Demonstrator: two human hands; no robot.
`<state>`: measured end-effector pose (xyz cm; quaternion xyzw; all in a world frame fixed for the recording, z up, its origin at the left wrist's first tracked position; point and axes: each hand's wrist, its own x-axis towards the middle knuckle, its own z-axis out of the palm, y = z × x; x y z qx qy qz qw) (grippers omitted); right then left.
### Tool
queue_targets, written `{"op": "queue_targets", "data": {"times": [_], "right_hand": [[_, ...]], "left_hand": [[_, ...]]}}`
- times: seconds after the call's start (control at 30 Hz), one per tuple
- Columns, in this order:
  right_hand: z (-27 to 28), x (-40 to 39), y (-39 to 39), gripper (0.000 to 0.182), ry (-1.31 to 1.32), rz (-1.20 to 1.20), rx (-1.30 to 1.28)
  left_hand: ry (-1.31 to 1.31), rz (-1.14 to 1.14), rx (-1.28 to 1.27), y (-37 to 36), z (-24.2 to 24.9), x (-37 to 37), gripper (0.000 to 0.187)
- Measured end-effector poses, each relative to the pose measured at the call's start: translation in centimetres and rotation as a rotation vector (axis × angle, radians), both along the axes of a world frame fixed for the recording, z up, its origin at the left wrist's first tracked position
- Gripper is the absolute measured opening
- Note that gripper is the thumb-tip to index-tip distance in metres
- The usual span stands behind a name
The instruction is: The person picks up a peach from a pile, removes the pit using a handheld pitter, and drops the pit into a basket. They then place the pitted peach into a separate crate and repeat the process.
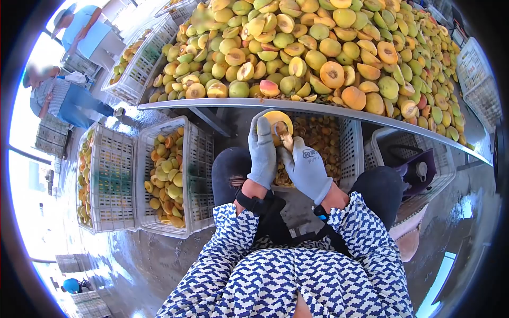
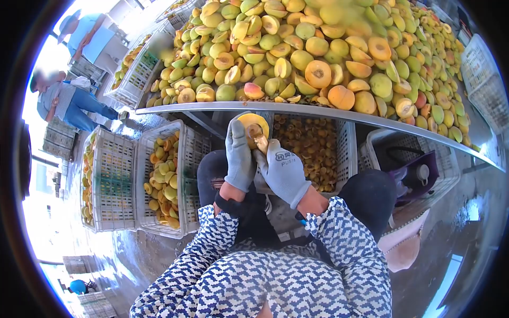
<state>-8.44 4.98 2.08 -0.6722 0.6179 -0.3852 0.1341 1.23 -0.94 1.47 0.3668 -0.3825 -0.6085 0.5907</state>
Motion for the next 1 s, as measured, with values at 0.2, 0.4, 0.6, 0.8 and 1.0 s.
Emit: {"op": "queue_targets", "data": {"times": [0.2,0.4,0.6,0.8,1.0], "right_hand": [[-1.3,0.0,-0.4,0.017,-0.158,0.097,-0.056],[1.3,-0.6,-0.2,0.023,-0.506,0.258,0.317],[3.1,-2.2,0.0,0.026,-0.704,0.385,0.728],[3.0,-3.2,0.4,0.030,-0.886,0.482,0.952],[2.9,-2.6,1.1,0.036,-1.575,0.622,1.105]], "left_hand": [[-0.099,0.021,-0.115,-0.2,-0.3,0.0,0.039],[-0.184,-0.004,-0.178,-0.1,-0.4,1.0,0.041],[-0.282,-0.048,-0.170,0.6,0.0,1.4,0.041],[-0.332,-0.143,-0.171,1.0,0.6,1.6,0.044],[-0.216,-0.217,-0.135,0.8,0.7,1.2,0.053]]}}
